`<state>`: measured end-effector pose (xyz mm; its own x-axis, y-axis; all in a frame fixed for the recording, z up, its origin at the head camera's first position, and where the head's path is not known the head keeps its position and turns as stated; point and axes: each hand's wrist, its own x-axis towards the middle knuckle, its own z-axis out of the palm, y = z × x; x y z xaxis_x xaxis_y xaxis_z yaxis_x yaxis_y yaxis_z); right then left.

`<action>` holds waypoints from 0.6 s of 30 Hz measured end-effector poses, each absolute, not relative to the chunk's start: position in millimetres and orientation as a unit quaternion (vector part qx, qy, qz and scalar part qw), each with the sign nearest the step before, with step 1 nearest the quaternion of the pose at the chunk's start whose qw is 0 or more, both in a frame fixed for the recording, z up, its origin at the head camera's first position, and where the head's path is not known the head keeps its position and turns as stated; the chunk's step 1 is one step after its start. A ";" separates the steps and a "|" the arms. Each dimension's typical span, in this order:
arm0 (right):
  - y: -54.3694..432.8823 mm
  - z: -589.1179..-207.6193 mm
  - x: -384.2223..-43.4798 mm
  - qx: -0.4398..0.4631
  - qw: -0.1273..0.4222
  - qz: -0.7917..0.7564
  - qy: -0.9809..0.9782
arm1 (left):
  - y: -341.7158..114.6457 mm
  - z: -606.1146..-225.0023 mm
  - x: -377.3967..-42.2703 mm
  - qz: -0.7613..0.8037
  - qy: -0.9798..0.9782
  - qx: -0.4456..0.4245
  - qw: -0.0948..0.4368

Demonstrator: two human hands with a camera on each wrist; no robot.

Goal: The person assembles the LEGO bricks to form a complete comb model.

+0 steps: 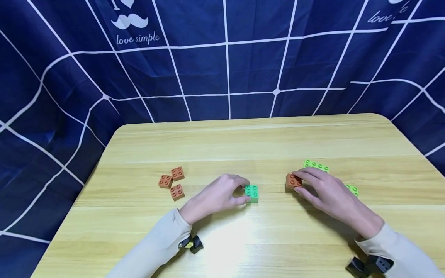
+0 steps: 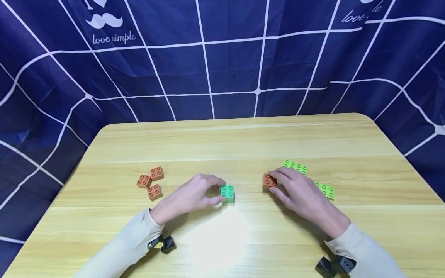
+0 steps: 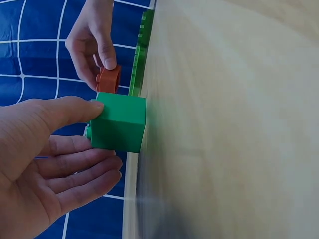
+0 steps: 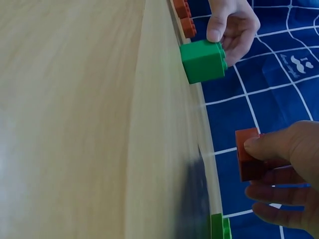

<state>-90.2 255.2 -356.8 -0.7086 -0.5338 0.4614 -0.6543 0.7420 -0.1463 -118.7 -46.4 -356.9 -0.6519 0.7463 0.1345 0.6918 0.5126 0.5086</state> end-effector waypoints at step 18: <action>242.8 -356.9 -90.5 0.334 0.190 0.168 -0.908 | -44.7 -358.3 -118.5 0.275 0.870 0.406 0.048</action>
